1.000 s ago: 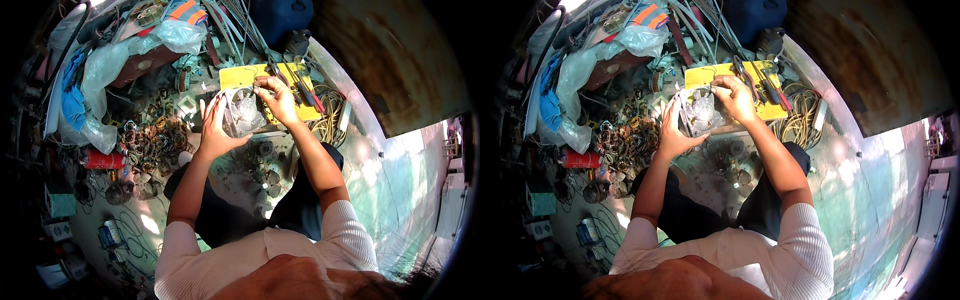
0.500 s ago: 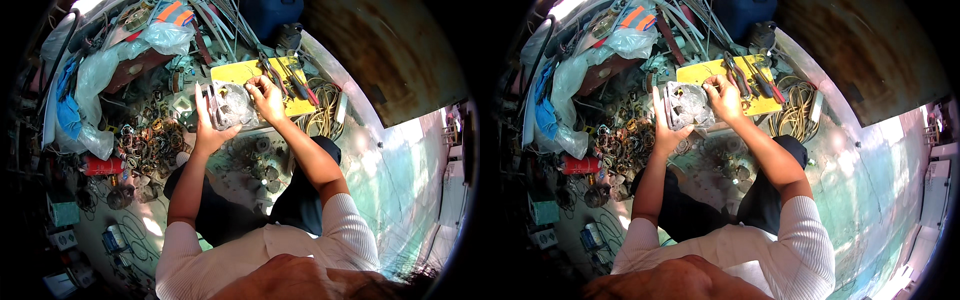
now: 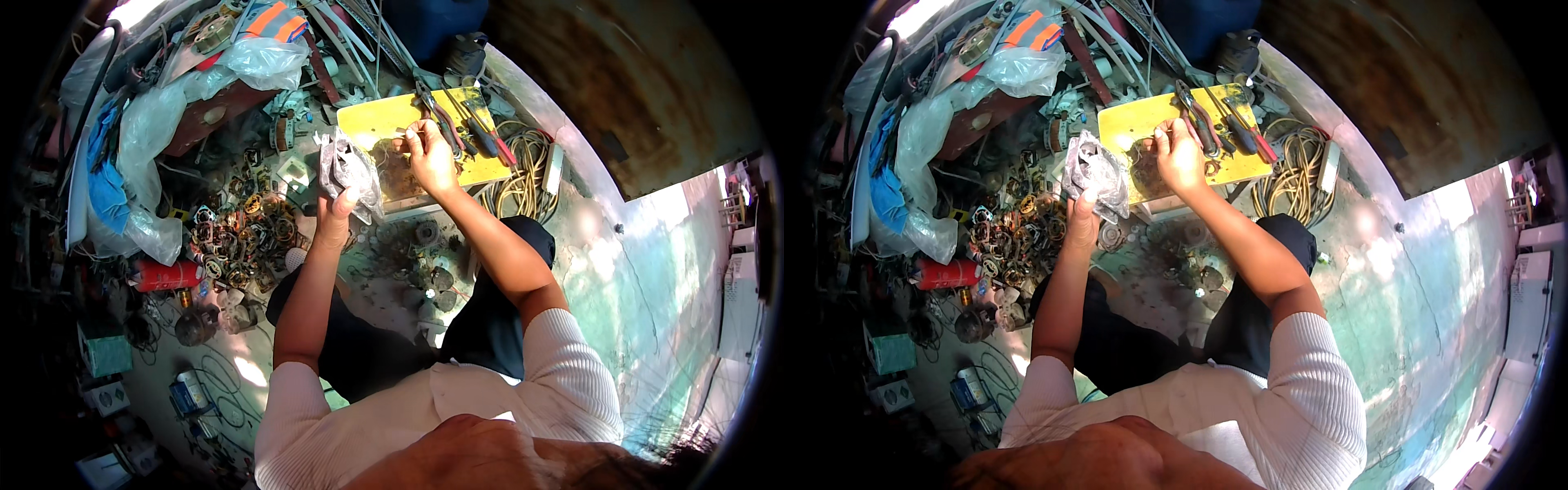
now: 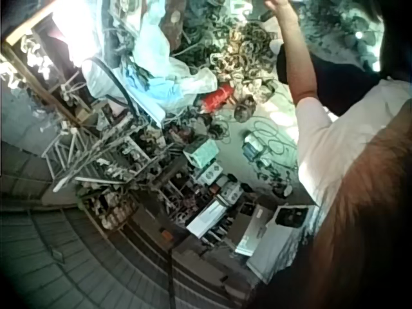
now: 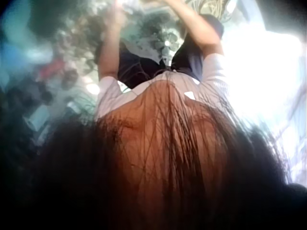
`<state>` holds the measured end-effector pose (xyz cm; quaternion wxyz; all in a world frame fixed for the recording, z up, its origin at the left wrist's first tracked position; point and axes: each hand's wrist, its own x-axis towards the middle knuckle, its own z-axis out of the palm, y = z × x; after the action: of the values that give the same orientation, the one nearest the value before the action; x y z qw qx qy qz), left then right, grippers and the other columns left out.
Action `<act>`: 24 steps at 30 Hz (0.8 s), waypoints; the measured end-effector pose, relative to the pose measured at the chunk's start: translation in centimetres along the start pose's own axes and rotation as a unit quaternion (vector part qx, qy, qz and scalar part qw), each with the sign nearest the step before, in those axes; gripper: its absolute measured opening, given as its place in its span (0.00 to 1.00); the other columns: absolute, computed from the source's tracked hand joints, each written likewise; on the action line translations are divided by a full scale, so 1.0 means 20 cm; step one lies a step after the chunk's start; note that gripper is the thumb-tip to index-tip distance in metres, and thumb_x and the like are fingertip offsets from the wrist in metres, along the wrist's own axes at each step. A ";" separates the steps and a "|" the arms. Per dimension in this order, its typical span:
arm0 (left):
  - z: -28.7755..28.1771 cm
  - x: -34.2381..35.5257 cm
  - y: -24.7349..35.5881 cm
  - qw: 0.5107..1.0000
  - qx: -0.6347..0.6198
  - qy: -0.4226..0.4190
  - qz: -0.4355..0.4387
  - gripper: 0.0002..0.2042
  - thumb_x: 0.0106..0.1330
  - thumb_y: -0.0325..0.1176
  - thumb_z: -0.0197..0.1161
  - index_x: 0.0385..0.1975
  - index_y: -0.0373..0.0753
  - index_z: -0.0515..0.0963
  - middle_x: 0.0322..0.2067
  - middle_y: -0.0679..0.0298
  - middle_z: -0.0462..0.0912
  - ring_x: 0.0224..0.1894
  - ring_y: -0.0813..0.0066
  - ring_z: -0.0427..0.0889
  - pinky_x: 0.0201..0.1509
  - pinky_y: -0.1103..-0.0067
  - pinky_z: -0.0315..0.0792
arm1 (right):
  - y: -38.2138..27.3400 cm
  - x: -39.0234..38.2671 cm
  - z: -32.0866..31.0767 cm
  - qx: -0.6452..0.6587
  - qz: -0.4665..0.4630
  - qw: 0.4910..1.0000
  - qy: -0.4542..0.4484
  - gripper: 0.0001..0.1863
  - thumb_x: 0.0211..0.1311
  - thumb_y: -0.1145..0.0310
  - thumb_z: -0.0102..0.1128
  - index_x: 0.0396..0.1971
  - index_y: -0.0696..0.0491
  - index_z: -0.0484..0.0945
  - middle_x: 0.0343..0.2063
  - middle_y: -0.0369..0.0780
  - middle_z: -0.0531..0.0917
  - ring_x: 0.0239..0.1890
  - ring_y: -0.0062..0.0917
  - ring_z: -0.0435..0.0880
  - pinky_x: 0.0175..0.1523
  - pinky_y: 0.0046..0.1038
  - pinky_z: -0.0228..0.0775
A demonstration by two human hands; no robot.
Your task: The person manipulates a small electric motor component by hand, using a screwdriver and pliers to pry and detach pieces, then retrieves another motor part from a pile and continues prying it with a screwdriver.
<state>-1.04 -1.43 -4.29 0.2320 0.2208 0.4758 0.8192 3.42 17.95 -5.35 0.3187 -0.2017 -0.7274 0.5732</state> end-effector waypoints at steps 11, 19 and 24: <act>-0.21 0.10 0.21 0.959 -0.258 0.100 -0.066 0.38 0.62 0.64 0.52 0.65 0.42 0.63 0.63 0.58 0.67 0.65 0.53 0.64 0.68 0.45 0.51 | -0.14 0.17 -0.42 -0.390 -0.030 0.919 -0.055 0.19 0.64 0.52 0.57 0.40 0.54 0.81 0.34 0.47 0.84 0.42 0.39 0.83 0.47 0.39 0.74; -0.09 0.07 0.33 0.912 -0.381 0.060 -0.140 0.44 0.59 0.73 0.46 0.65 0.41 0.63 0.64 0.53 0.65 0.66 0.47 0.62 0.68 0.43 0.47 | 0.19 0.24 -0.58 -0.641 -0.029 0.767 0.016 0.21 0.55 0.50 0.64 0.41 0.51 0.79 0.39 0.42 0.81 0.44 0.38 0.82 0.44 0.40 0.74; -0.10 0.08 0.31 0.910 -0.394 0.020 -0.126 0.49 0.56 0.73 0.51 0.67 0.37 0.57 0.67 0.47 0.58 0.69 0.42 0.54 0.70 0.41 0.41 | 0.21 0.23 -0.54 -0.662 -0.047 0.747 0.041 0.19 0.54 0.52 0.66 0.39 0.51 0.80 0.39 0.38 0.81 0.45 0.35 0.81 0.46 0.40 0.72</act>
<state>-4.56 -4.62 0.43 0.3916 0.0333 0.1426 0.9084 7.32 29.85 -6.88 0.1613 -0.3516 -0.9190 -0.0769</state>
